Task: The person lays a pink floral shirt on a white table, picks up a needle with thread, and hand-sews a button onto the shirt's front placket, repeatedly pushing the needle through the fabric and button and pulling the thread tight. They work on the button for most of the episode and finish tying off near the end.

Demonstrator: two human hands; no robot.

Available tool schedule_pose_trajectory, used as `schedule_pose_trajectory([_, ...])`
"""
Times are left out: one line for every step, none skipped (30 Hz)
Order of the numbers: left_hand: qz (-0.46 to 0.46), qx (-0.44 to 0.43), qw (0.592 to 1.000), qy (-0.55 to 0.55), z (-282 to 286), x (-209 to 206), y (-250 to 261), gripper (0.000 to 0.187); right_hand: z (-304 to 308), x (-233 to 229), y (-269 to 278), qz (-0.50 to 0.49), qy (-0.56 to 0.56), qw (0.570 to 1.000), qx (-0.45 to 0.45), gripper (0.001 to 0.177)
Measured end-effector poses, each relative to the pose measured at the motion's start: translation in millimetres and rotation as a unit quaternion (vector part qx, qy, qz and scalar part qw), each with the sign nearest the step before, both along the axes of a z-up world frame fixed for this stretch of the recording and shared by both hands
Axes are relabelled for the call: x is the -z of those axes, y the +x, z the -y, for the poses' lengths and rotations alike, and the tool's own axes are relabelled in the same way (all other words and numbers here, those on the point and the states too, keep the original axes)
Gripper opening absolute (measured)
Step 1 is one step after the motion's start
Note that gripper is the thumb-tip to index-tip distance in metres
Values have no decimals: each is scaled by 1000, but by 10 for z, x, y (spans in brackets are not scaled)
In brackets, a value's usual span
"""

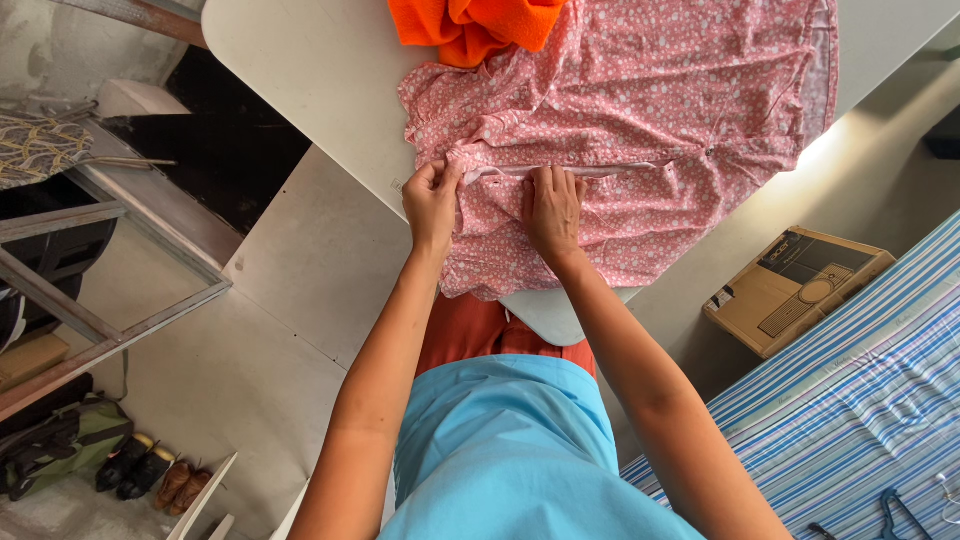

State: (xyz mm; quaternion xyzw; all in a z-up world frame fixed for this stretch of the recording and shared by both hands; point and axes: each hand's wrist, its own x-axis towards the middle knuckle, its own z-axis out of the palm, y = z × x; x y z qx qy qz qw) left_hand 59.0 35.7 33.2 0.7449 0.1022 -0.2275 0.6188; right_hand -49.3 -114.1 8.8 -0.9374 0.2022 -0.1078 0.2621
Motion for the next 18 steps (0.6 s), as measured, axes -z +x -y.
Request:
schedule_pose_trajectory([-3, -5, 999, -40, 5, -16, -10, 20, 1, -20, -1, 5, 19, 1000, 8, 8])
schedule_pose_trajectory([-7, -10, 997, -80, 14, -33, -23, 18, 0, -44, -2, 9, 38, 999, 16, 8])
schedule_pose_trajectory([-10, -14, 993, -120, 24, -55, -34, 16, 6, -74, -6, 14, 57, 998, 24, 8])
schedule_pose_trajectory([-11, -13, 991, -135, 35, -80, -51, 16, 19, -109, -10, 30, 77, 996, 33, 7])
schedule_pose_trajectory([-13, -12, 989, -149, 45, -105, -76, 15, 29, -143, -18, 46, 99, 993, 43, 6])
schedule_pose_trajectory([-14, -11, 986, -164, 54, -135, -97, 14, 40, -183, -28, 62, 120, 989, 53, 6])
schedule_pose_trajectory([-18, -3, 985, -169, 66, -171, -117, 14, 52, -232, -45, 47, 194, 975, 92, 7])
schedule_pose_trajectory([-22, 4, 984, -174, 81, -214, -136, 14, 59, -288, -65, 31, 267, 954, 130, 9])
schedule_pose_trajectory([-26, 12, 983, -180, 104, -261, -146, 14, 76, -347, -77, 16, 338, 926, 166, 11])
schedule_pose_trajectory([-29, 23, 982, -187, 127, -313, -162, 14, 94, -408, -90, 27, 364, 916, 169, 11])
schedule_pose_trajectory([-32, 34, 980, -195, 151, -366, -184, 13, 111, -469, -108, 38, 389, 904, 173, 12])
schedule_pose_trajectory([-36, 45, 978, -202, 177, -420, -206, 13, 132, -529, -125, 49, 413, 892, 177, 12])
schedule_pose_trajectory([-54, 41, 975, -214, 207, -473, -229, 12, 149, -588, -142, 65, 437, 880, 177, 12])
schedule_pose_trajectory([-72, 37, 971, -225, 239, -527, -252, 11, 160, -645, -152, 81, 460, 866, 178, 11])
schedule_pose_trajectory([-89, 33, 967, -235, 271, -581, -266, 10, 172, -705, -157, 97, 483, 852, 178, 11])
schedule_pose_trajectory([-108, 34, 964, -243, 302, -634, -279, 10, 186, -769, -167, 112, 492, 845, 174, 11])
schedule_pose_trajectory([-127, 33, 960, -249, 329, -685, -293, 9, 195, -835, -180, 125, 502, 839, 171, 10])
schedule_pose_trajectory([-145, 33, 955, -256, 355, -731, -305, 9, 203, -901, -192, 139, 511, 832, 167, 10])
